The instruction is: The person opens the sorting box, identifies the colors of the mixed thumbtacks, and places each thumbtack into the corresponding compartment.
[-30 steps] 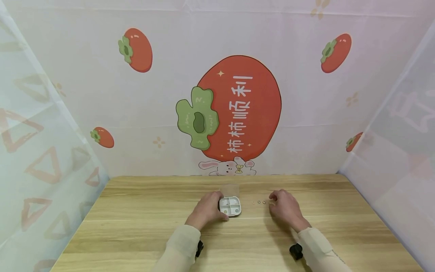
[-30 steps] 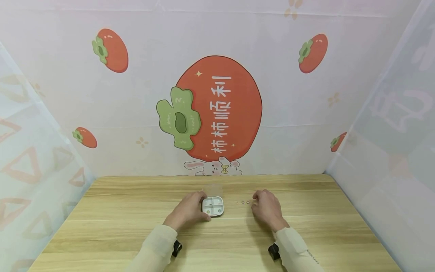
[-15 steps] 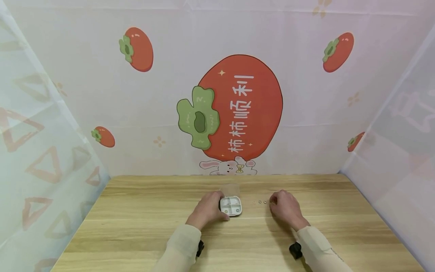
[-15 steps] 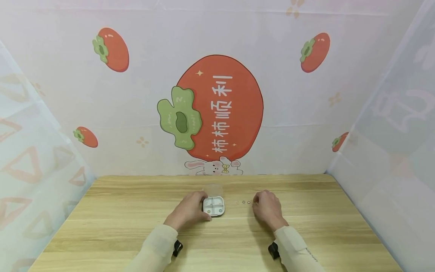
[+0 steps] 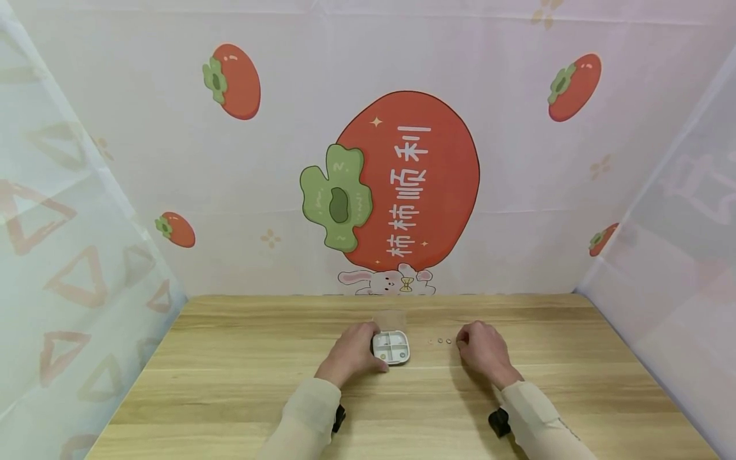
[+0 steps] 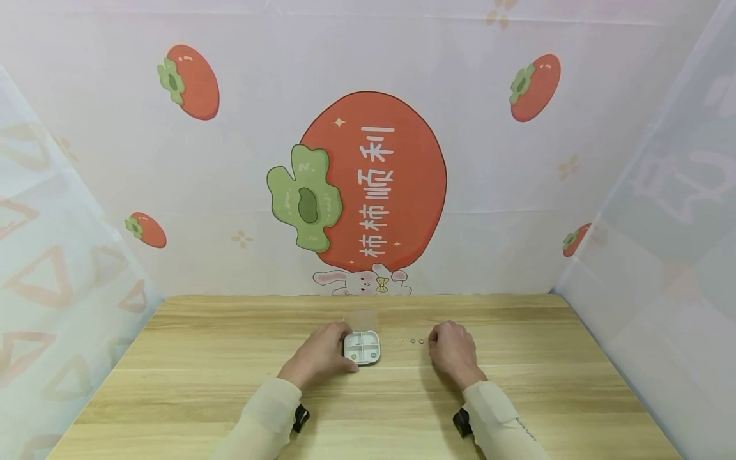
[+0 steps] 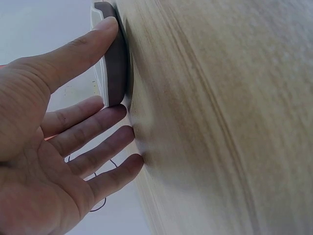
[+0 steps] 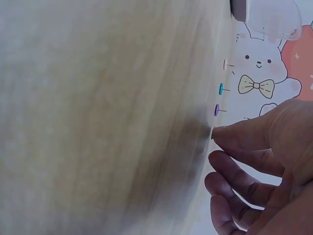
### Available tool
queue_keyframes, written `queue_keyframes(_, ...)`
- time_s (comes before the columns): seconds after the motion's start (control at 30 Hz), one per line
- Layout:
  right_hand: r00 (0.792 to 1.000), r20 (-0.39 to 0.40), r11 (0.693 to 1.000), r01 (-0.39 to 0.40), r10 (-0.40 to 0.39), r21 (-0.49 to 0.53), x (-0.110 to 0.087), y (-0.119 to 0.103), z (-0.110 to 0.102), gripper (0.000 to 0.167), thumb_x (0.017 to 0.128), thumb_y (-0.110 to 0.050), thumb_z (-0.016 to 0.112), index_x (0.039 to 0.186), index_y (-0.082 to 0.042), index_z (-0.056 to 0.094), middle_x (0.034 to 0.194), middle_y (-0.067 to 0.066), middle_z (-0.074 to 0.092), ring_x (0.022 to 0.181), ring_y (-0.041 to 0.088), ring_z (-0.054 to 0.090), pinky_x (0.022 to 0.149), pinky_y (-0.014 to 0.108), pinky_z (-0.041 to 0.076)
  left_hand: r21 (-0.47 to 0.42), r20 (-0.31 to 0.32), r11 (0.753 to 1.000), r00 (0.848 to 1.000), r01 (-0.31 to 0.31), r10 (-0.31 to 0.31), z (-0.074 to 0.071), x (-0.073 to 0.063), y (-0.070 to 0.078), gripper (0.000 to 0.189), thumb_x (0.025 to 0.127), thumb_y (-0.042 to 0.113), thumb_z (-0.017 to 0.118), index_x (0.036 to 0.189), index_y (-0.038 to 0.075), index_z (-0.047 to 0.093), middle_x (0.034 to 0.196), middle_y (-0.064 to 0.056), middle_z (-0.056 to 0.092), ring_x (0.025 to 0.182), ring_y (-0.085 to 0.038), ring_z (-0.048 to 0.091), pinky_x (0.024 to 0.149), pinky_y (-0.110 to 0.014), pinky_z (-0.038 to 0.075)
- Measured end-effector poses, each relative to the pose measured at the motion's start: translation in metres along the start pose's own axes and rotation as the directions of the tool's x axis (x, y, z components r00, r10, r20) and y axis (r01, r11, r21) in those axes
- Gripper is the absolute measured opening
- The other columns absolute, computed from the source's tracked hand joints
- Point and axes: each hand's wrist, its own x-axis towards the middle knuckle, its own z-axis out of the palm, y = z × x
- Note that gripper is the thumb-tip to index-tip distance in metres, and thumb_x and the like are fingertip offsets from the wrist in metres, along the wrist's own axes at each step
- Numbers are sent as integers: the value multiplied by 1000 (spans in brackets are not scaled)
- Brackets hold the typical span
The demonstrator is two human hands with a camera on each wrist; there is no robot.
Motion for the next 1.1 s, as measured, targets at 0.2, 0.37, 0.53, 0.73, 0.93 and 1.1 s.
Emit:
queue_keyframes(0.2, 1000, -9, 1000, 2, -2, 7, 2, -4, -2, 9, 84, 0, 73, 79, -7, 74, 78, 3, 68, 73, 21, 62, 66, 44, 51, 2, 0, 1000, 1000, -4, 4, 0, 0, 0, 63, 64, 17, 98, 114, -1, 64, 101, -8, 65, 87, -21, 55, 85, -44, 50)
queue_keyframes(0.37, 1000, -2, 1000, -2, 2, 18, 2, -7, -4, 10, 84, 0, 71, 80, -8, 74, 78, 3, 68, 73, 21, 62, 68, 44, 52, 11, 2, 1000, 1000, 3, -3, 0, 1, -1, 64, 64, 18, 98, 116, 0, 64, 102, -7, 65, 88, -21, 56, 86, -43, 50)
queue_keyframes(0.53, 1000, -15, 1000, 1, -1, 21, 1, -13, -7, 10, 83, 0, 69, 80, -8, 73, 76, 2, 66, 73, 20, 60, 69, 44, 51, 15, 3, 1000, 1000, 4, -5, 0, 1, 0, 63, 64, 19, 98, 115, 0, 65, 102, -7, 65, 88, -21, 56, 86, -43, 50)
queue_keyframes(0.73, 999, -35, 999, 27, -26, 21, 0, -23, -8, 8, 84, -1, 70, 80, -8, 72, 75, 1, 65, 72, 18, 58, 69, 42, 50, 16, 5, 1000, 1000, 0, 0, 0, 2, -1, 62, 64, 18, 99, 112, 0, 65, 100, -7, 65, 86, -21, 56, 85, -43, 50)
queue_keyframes(0.93, 996, -44, 997, 76, -75, 24, 0, -36, -7, 10, 84, 0, 72, 78, -9, 71, 75, 0, 62, 71, 17, 56, 67, 39, 49, 12, 5, 1000, 1000, 0, 0, 1, 2, -1, 62, 64, 18, 99, 112, 0, 65, 99, -7, 65, 86, -21, 55, 85, -43, 50)
queue_keyframes(1.1, 993, -45, 993, 112, -110, 27, -1, -46, -3, 12, 82, 0, 73, 77, -10, 70, 76, -2, 61, 72, 16, 55, 66, 37, 48, 13, 3, 1000, 1000, -3, 3, 0, 2, -1, 62, 63, 18, 99, 112, 0, 65, 98, -6, 64, 85, -21, 55, 84, -43, 50)
